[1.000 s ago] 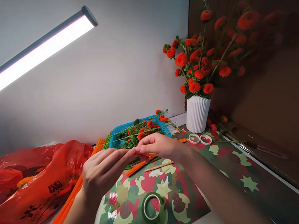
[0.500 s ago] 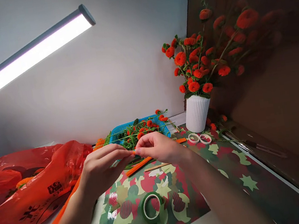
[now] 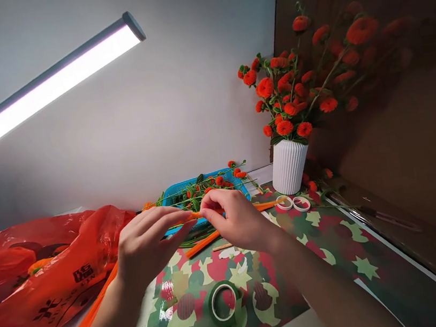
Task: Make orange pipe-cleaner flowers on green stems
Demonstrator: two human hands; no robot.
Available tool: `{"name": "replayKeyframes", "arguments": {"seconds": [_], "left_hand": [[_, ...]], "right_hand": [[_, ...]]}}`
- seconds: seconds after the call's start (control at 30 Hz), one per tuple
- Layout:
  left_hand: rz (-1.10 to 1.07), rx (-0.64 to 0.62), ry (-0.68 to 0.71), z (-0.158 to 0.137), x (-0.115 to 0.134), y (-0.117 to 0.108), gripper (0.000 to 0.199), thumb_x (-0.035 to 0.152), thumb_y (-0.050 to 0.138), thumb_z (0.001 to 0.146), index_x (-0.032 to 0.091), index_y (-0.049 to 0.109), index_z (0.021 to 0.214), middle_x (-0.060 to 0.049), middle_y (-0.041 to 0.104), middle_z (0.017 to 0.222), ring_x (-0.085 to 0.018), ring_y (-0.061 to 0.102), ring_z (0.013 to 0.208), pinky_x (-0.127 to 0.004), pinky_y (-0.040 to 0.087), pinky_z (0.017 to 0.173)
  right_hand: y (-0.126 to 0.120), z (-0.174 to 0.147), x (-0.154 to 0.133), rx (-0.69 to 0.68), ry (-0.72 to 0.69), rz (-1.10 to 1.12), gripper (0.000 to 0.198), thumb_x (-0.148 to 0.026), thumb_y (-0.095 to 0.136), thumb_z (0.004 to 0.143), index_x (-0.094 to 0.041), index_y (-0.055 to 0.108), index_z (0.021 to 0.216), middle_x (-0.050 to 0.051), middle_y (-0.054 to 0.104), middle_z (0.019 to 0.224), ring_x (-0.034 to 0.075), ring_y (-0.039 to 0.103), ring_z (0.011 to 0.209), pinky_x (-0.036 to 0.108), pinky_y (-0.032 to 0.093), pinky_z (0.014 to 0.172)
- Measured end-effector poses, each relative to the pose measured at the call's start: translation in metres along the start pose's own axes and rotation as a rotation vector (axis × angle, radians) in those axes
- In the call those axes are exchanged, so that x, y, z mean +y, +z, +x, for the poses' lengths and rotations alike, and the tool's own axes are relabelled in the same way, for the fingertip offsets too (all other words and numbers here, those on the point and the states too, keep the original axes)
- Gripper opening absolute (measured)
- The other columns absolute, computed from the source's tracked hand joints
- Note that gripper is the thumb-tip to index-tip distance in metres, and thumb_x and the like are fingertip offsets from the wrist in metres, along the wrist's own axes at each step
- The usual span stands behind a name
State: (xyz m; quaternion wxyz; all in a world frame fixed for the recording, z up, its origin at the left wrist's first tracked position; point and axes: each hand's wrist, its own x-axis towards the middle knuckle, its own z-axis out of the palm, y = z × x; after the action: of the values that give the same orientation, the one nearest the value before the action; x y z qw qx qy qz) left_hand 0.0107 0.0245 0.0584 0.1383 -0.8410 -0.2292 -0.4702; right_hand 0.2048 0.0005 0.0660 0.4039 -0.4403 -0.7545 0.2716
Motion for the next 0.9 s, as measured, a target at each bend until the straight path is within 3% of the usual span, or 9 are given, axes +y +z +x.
{"name": "replayKeyframes", "arguments": {"seconds": [0.1,0.27,0.47,0.57,0.7,0.77,0.83,0.9], "left_hand": [[0.105,0.054,0.215,-0.003,-0.001,-0.001,0.017,0.008,0.070,0.078,0.018,0.069,0.091,-0.002,0.074,0.076,-0.015,0.064,0.068,-0.029,0.051,0.065],[0.165,0.058,0.308,-0.006,-0.001,0.000,0.022,0.005,0.068,0.079,0.014,0.068,0.098,-0.006,0.075,0.083,-0.017,0.065,0.072,-0.030,0.050,0.066],[0.182,-0.043,0.191,0.000,0.005,-0.001,0.010,0.009,0.056,0.088,0.015,0.063,0.091,-0.005,0.070,0.079,-0.015,0.063,0.067,-0.027,0.048,0.063],[0.095,-0.125,0.043,0.003,0.011,-0.004,0.010,0.015,0.052,0.091,0.017,0.061,0.087,-0.003,0.067,0.079,-0.013,0.060,0.065,-0.025,0.046,0.060],[-0.188,-0.385,-0.290,0.006,0.015,-0.013,0.017,0.023,0.047,0.094,0.019,0.056,0.079,0.001,0.058,0.071,-0.010,0.051,0.058,-0.021,0.042,0.052],[-0.297,-0.509,-0.380,0.006,0.014,-0.017,0.022,0.027,0.046,0.095,0.020,0.054,0.077,0.003,0.053,0.065,-0.010,0.046,0.054,-0.020,0.039,0.048],[-0.315,-0.527,-0.372,0.007,0.012,-0.018,0.020,0.027,0.047,0.095,0.020,0.056,0.079,0.002,0.056,0.067,-0.010,0.048,0.056,-0.020,0.040,0.049],[-0.213,-0.435,-0.252,0.007,0.009,-0.017,0.012,0.024,0.052,0.092,0.020,0.058,0.083,0.000,0.062,0.075,-0.012,0.055,0.063,-0.023,0.043,0.057]], "right_hand": [[-0.005,0.000,0.001,-0.059,0.097,0.140,0.019,-0.031,0.049,0.091,-0.019,0.054,0.077,-0.003,0.050,0.071,0.011,0.044,0.064,0.022,0.034,0.055],[-0.008,0.001,0.000,-0.139,0.176,0.226,0.021,-0.033,0.051,0.089,-0.018,0.055,0.076,-0.003,0.047,0.069,0.009,0.041,0.062,0.022,0.032,0.055],[-0.005,0.001,0.001,-0.148,0.167,0.261,0.021,-0.035,0.054,0.089,-0.017,0.056,0.077,-0.003,0.047,0.069,0.009,0.041,0.061,0.022,0.031,0.053],[-0.004,-0.002,-0.002,-0.118,0.124,0.198,0.019,-0.032,0.052,0.090,-0.018,0.056,0.079,-0.002,0.052,0.073,0.011,0.045,0.065,0.023,0.035,0.056],[-0.003,-0.007,-0.011,-0.051,-0.032,-0.064,0.016,-0.023,0.049,0.091,-0.019,0.055,0.077,-0.001,0.058,0.075,0.012,0.049,0.069,0.031,0.038,0.076],[-0.003,-0.008,-0.014,-0.057,-0.069,-0.145,0.017,-0.021,0.049,0.090,-0.019,0.054,0.075,-0.002,0.058,0.072,0.012,0.049,0.067,0.035,0.035,0.082],[-0.003,-0.008,-0.013,-0.098,-0.006,-0.087,0.016,-0.024,0.050,0.090,-0.019,0.054,0.075,-0.002,0.057,0.071,0.012,0.047,0.065,0.032,0.036,0.075],[-0.004,-0.005,-0.010,-0.160,0.120,0.065,0.017,-0.029,0.052,0.089,-0.019,0.055,0.077,-0.003,0.053,0.069,0.011,0.044,0.061,0.027,0.035,0.061]]}}
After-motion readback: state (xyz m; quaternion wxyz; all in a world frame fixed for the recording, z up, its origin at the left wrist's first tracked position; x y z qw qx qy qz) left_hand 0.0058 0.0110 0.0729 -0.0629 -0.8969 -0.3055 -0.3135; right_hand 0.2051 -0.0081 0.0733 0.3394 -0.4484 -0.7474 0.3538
